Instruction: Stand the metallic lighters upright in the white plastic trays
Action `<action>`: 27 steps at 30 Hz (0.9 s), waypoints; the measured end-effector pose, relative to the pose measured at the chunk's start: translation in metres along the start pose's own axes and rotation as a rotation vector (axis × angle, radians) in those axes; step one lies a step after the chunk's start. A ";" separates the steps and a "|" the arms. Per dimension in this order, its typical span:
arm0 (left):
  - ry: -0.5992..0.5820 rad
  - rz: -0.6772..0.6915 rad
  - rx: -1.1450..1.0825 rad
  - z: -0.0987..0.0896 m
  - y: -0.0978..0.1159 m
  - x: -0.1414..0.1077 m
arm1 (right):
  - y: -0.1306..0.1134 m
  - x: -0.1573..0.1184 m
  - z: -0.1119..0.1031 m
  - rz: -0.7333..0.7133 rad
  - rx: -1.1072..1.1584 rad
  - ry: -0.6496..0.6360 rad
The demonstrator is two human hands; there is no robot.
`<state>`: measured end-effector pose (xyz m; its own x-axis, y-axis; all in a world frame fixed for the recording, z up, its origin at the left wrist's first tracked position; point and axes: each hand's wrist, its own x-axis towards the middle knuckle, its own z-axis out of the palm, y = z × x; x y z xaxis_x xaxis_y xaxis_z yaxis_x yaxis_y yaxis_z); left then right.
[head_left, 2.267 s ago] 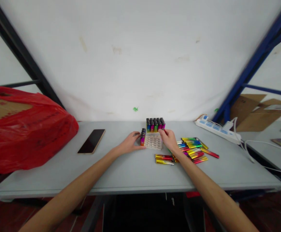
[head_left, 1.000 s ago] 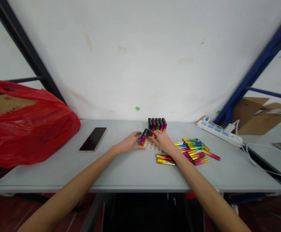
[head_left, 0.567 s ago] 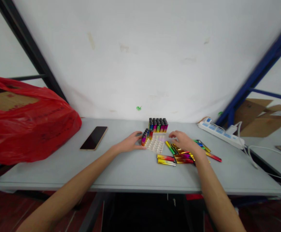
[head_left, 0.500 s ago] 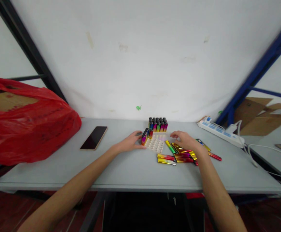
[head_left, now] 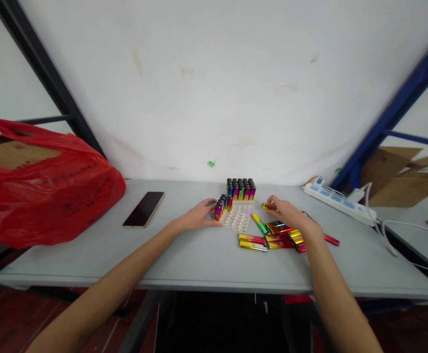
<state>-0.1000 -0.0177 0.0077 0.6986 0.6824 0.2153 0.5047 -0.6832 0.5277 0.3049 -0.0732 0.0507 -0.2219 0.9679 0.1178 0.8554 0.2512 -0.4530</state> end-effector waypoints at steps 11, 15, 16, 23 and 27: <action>-0.018 -0.015 0.003 0.001 -0.001 -0.001 | -0.028 0.007 0.008 -0.149 0.121 0.249; -0.006 -0.022 0.013 0.003 -0.003 -0.002 | -0.035 0.006 0.013 -0.191 0.142 0.260; 0.001 -0.022 0.019 0.004 -0.002 -0.002 | -0.036 0.007 0.013 -0.193 0.140 0.280; 0.000 -0.021 0.034 0.004 0.003 -0.004 | -0.046 0.011 0.028 -0.164 0.295 0.237; 0.028 -0.005 0.035 0.005 0.000 -0.004 | -0.057 0.011 0.040 -0.160 0.398 0.213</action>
<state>-0.0999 -0.0216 0.0026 0.6818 0.6927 0.2353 0.5263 -0.6879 0.4999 0.2353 -0.0766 0.0426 -0.2000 0.9060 0.3730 0.5635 0.4178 -0.7127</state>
